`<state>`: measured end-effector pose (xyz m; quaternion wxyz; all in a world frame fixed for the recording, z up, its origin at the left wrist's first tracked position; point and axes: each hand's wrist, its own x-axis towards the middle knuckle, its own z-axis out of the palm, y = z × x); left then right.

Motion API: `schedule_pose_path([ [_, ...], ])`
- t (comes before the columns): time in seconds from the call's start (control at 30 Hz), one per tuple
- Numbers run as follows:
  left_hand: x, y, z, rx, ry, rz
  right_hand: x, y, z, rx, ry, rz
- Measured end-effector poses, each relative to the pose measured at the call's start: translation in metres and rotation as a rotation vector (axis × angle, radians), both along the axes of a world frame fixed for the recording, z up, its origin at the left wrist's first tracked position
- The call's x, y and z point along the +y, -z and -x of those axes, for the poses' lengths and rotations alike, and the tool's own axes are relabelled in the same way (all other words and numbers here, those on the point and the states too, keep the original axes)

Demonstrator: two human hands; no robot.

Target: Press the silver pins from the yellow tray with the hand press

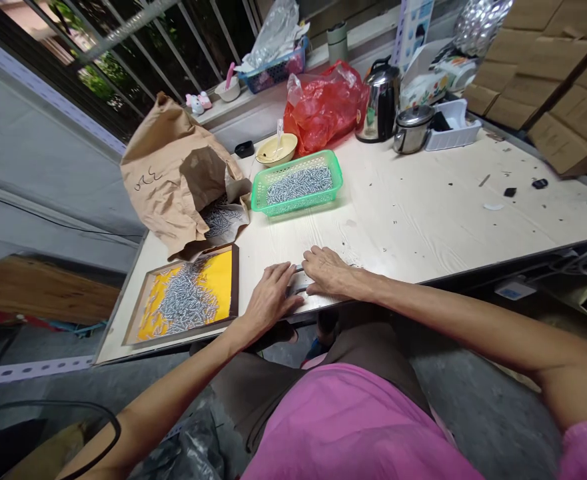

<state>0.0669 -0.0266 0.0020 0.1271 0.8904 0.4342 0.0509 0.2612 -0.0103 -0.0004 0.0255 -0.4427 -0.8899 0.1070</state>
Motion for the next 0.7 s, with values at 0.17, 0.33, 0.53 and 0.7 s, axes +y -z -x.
schedule_pose_path([
  [0.17, 0.024, 0.01, -0.008, 0.057, 0.148, 0.086, -0.005, 0.006, -0.009, 0.036, 0.001, 0.032],
  [0.33, 0.031, 0.006, -0.012, 0.129, 0.129, 0.056, -0.005, 0.002, -0.012, -0.02, 0.052, 0.037],
  [0.53, 0.033, 0.013, -0.018, 0.117, -0.032, 0.047, 0.006, 0.009, -0.008, -0.013, 0.019, 0.02],
  [0.7, 0.032, 0.014, -0.021, 0.102, -0.083, 0.037, 0.012, 0.024, -0.007, 0.046, -0.011, 0.014],
])
